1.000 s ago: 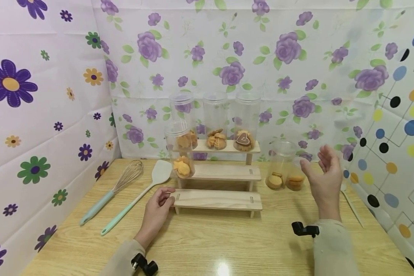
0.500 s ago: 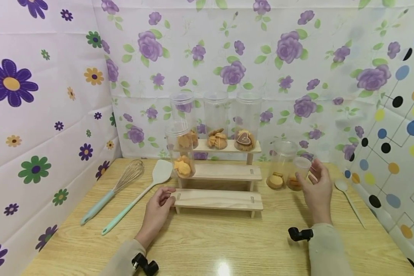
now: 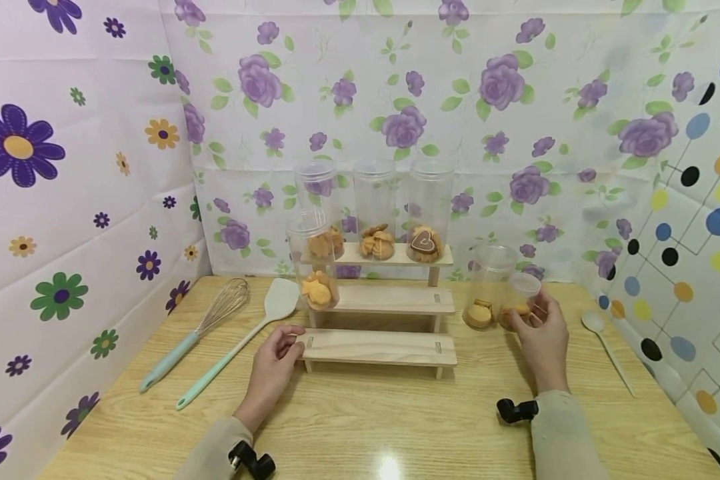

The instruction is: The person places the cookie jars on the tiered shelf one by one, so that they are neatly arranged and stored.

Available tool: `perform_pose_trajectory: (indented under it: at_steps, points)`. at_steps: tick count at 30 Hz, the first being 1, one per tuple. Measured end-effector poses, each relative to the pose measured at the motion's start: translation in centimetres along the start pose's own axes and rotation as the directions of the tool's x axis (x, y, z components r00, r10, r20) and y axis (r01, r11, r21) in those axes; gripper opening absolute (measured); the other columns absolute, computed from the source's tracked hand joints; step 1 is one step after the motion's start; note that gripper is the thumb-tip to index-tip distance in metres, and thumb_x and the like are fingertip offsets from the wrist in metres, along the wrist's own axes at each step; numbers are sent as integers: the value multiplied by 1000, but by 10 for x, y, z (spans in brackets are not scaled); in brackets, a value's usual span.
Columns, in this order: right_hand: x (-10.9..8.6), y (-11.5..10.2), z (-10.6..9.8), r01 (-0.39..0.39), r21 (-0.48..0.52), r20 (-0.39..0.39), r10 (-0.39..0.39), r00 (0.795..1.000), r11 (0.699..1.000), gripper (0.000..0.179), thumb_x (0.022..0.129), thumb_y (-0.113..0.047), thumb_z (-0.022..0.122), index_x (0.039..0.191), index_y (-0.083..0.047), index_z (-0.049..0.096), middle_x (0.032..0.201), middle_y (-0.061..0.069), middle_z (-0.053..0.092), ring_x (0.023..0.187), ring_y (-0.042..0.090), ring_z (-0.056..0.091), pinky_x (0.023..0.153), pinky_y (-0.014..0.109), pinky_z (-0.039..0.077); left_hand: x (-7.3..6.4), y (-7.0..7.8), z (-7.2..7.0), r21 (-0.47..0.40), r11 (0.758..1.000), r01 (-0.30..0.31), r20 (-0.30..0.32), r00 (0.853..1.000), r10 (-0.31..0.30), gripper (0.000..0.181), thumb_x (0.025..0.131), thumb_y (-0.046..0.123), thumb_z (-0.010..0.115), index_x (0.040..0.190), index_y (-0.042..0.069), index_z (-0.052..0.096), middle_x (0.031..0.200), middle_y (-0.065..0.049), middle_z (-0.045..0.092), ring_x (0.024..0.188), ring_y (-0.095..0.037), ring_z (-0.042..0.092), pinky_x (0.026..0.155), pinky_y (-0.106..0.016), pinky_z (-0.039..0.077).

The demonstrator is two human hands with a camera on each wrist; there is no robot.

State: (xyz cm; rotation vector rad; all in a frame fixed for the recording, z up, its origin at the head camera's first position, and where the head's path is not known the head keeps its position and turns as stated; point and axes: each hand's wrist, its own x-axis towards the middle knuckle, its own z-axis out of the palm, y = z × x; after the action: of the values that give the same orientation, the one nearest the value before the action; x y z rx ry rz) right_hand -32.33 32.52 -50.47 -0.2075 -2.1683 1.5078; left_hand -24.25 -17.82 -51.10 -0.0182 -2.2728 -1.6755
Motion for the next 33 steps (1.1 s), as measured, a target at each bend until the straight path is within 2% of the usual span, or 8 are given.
perform_pose_trajectory:
  at_steps: [6,8,20,26,33]
  points:
    - [1,8,4,34,-18,14,-34,999,999,59,105,-16,79,156,-1,54,149,20,62,115,1,61,94,7,50,0,-1,-1,-3,1000,10,2,1000,-10,22,109,12,69,129,19,74,104,-3,78,90,-15,70,81,-25,55]
    - [1,8,5,43,-9,14,-43,999,999,57,105,-15,79,155,0,55,148,20,63,111,-3,61,92,5,50,0,0,-1,-6,1000,9,1,1000,-9,22,109,12,69,129,18,74,104,-4,78,90,-15,70,81,-25,55]
    - [0,7,2,-25,3,-43,25,999,1000,61,101,-21,85,155,-7,59,146,13,66,116,2,62,93,7,51,-1,2,-1,-28,1000,7,2,1000,-7,22,109,12,68,129,19,75,105,-7,77,91,-18,70,81,-24,54]
    - [1,1,-3,-40,103,-84,49,995,994,56,96,-18,91,145,-7,67,130,1,70,111,6,65,86,6,52,-1,1,-1,-24,1000,8,1,1000,-8,22,109,12,68,128,19,75,104,-6,77,91,-17,70,81,-24,54]
    - [3,-8,-15,-119,222,-96,143,985,968,49,92,-17,94,135,-9,74,118,-2,71,100,8,68,75,9,55,1,-1,0,-20,1000,11,-2,1000,-11,22,108,11,69,128,18,75,104,-6,78,91,-16,70,81,-23,54]
